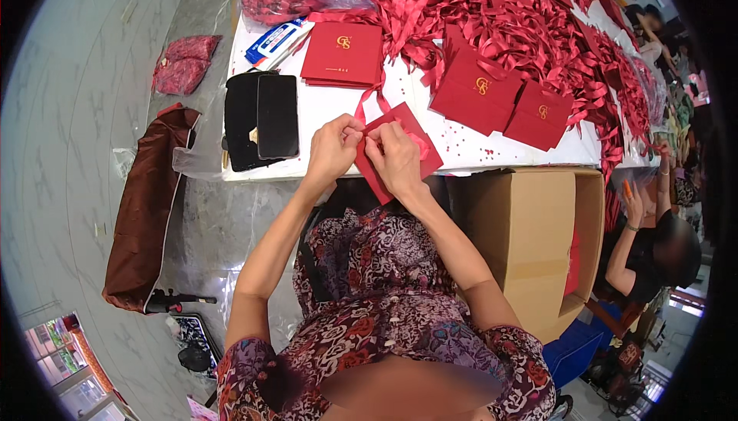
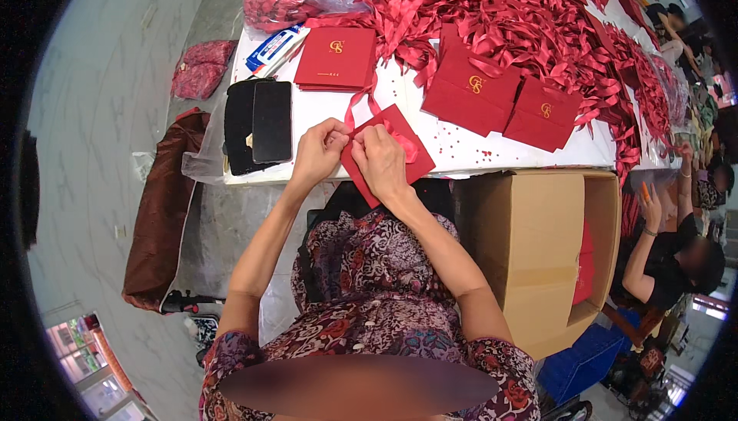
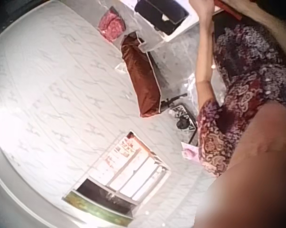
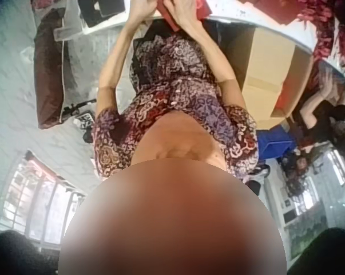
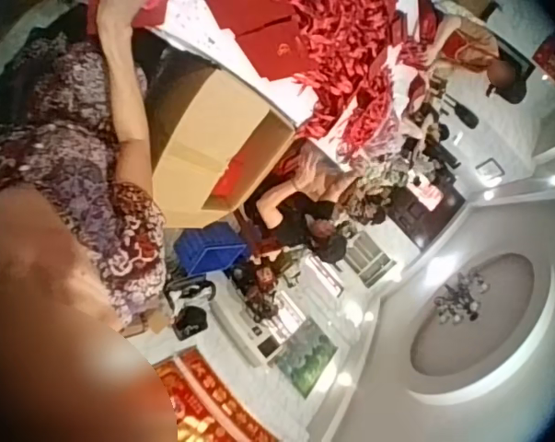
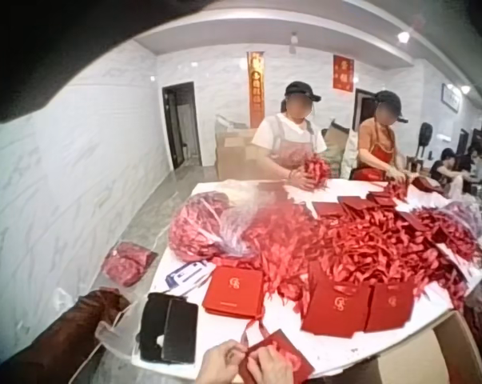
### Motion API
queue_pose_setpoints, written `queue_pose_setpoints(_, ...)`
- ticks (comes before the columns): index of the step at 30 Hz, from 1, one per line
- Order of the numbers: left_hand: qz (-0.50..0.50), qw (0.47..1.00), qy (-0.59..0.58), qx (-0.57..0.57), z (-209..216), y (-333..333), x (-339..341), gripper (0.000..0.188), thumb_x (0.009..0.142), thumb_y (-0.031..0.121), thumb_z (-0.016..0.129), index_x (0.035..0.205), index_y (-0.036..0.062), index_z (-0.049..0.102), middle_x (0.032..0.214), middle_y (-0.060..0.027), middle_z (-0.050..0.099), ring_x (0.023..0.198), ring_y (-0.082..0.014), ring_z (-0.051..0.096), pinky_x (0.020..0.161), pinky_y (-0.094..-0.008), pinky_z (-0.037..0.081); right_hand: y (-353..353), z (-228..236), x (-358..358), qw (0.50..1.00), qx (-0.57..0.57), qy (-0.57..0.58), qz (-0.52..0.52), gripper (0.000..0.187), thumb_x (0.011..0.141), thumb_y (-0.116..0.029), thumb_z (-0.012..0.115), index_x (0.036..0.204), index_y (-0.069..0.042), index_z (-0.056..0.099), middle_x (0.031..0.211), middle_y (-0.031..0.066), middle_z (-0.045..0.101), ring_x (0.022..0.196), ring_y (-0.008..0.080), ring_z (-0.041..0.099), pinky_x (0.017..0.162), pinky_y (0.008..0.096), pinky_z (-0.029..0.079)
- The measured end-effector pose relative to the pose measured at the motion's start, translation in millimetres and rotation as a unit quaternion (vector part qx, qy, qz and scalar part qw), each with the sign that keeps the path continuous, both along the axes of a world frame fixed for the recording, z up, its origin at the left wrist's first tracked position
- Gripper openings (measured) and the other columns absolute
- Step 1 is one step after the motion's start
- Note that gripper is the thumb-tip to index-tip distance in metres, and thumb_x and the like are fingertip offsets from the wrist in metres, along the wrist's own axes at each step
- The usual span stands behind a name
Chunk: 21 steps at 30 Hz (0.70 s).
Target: Tying red ribbons onto small red gift bags.
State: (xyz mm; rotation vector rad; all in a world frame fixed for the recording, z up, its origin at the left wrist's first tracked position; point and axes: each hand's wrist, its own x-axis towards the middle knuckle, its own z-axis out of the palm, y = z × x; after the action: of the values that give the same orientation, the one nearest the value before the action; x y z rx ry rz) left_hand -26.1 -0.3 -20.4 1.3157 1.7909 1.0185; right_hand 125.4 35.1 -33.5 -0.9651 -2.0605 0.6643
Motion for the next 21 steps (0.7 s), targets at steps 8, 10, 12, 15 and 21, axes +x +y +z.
queue_pose_setpoints(8, -0.002, 0.988, 0.124, 0.091, 12.0, -0.7, 12.2, 0.014, 0.085, 0.012, 0.067, 0.092, -0.0002, 0.064, 0.078, -0.0125, 0.067, 0.071, -0.0253, 0.065, 0.067, -0.0344, 0.051, 9.0, 11.5, 10.2, 0.990, -0.140, 0.011, 0.035, 0.017, 0.082, -0.008, 0.073, 0.095, -0.001, 0.065, 0.092, 0.0157, 0.064, 0.076, 0.0301, 0.066, 0.067, 0.0415, 0.051)
queue_pose_setpoints(10, 0.015, 0.990, 0.132, 0.047, 15.3, 0.5, 13.5, 0.018, 0.083, 0.016, 0.070, 0.090, 0.0010, 0.063, 0.083, -0.0127, 0.067, 0.078, -0.0299, 0.065, 0.072, -0.0377, 0.051, 14.6, 20.3, 17.5, 0.989, -0.136, 0.021, 0.060, 0.017, 0.082, -0.008, 0.072, 0.096, -0.002, 0.066, 0.091, 0.0156, 0.064, 0.076, 0.0302, 0.066, 0.067, 0.0415, 0.051)
queue_pose_setpoints(12, 0.005, 0.985, 0.162, 0.066, 11.9, -2.9, 10.2, 0.017, 0.083, 0.015, 0.070, 0.090, 0.0018, 0.063, 0.086, -0.0123, 0.066, 0.081, -0.0300, 0.063, 0.074, -0.0380, 0.050, 20.1, 37.0, 20.0, 0.986, -0.140, 0.052, 0.078, 0.014, 0.083, -0.010, 0.071, 0.095, -0.002, 0.068, 0.091, 0.0150, 0.064, 0.078, 0.0318, 0.065, 0.070, 0.0420, 0.050)
queue_pose_setpoints(15, -0.027, 0.976, 0.195, 0.096, 12.8, -5.0, 12.8, 0.015, 0.081, 0.013, 0.071, 0.090, 0.0034, 0.063, 0.088, -0.0115, 0.064, 0.085, -0.0304, 0.061, 0.076, -0.0387, 0.049, 39.2, 40.3, 25.9, 0.997, 0.031, -0.034, 0.059, 0.012, 0.087, -0.011, 0.067, 0.093, -0.002, 0.069, 0.090, 0.0121, 0.064, 0.079, 0.0316, 0.063, 0.072, 0.0416, 0.049)
queue_pose_setpoints(21, -0.066, 0.953, 0.250, 0.160, 23.4, -6.6, 19.6, 0.010, 0.080, 0.006, 0.070, 0.089, 0.0048, 0.066, 0.087, -0.0104, 0.062, 0.084, -0.0290, 0.058, 0.075, -0.0380, 0.048, 72.1, 16.0, 29.9, 0.968, -0.139, -0.107, 0.181, 0.016, 0.089, -0.014, 0.065, 0.092, 0.001, 0.069, 0.084, 0.0119, 0.065, 0.077, 0.0274, 0.061, 0.072, 0.0374, 0.048)
